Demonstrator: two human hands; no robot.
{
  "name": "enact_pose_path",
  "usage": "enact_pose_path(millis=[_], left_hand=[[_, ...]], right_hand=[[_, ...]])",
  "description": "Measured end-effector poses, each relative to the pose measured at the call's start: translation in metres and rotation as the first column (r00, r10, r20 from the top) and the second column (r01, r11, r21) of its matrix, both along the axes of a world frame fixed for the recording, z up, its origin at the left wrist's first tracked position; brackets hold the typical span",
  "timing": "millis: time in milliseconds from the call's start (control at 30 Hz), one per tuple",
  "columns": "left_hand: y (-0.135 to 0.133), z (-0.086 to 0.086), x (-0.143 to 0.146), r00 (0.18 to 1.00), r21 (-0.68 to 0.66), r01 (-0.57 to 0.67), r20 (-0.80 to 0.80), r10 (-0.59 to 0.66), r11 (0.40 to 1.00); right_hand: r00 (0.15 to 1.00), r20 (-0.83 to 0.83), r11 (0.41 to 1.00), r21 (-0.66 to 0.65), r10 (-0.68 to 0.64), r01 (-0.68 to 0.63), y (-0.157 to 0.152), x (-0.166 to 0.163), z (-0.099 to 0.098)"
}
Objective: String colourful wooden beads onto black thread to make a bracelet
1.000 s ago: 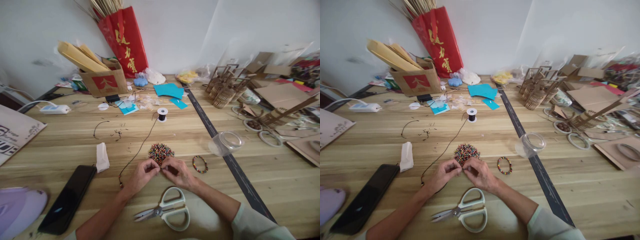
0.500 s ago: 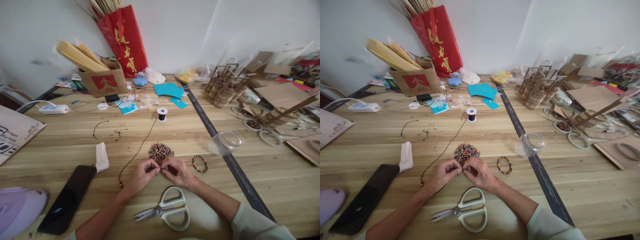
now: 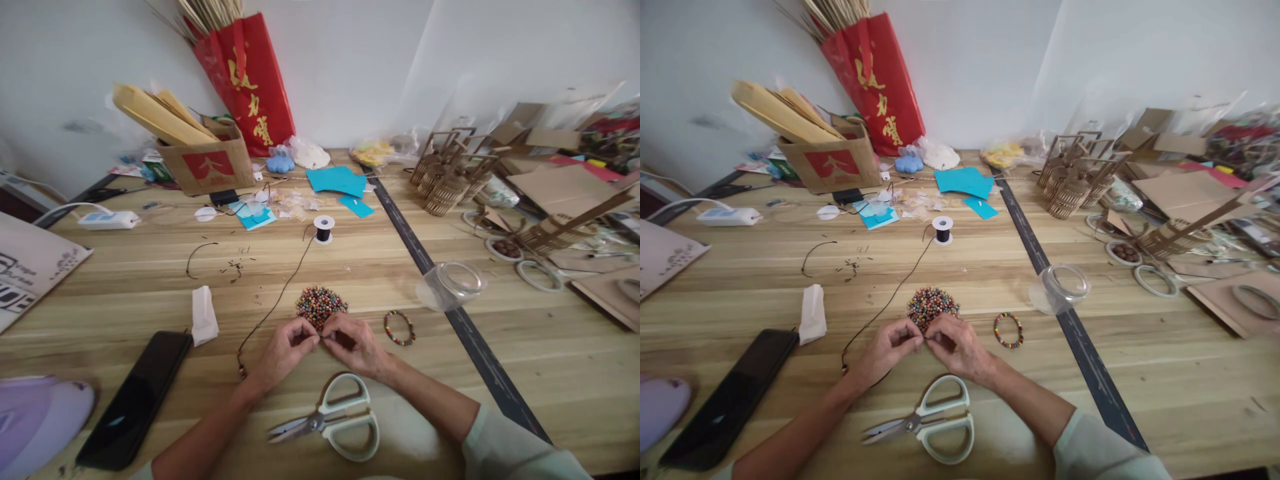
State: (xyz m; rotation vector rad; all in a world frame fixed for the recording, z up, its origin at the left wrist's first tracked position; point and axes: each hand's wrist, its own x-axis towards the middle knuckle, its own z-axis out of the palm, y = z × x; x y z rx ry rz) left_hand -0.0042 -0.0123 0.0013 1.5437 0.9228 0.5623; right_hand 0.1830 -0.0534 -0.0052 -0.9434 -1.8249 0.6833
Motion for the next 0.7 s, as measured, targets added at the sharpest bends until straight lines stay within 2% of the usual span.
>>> enact_pose_path(millis=[700], left_hand=[[-0.0007, 0.0002, 0.0011, 1.0, 0.006, -0.002, 0.02, 0.002, 1.0]], right_hand=[[1.0, 0.024, 1.0, 0.01, -0.002, 0.002, 0.0, -0.0003, 0.001]])
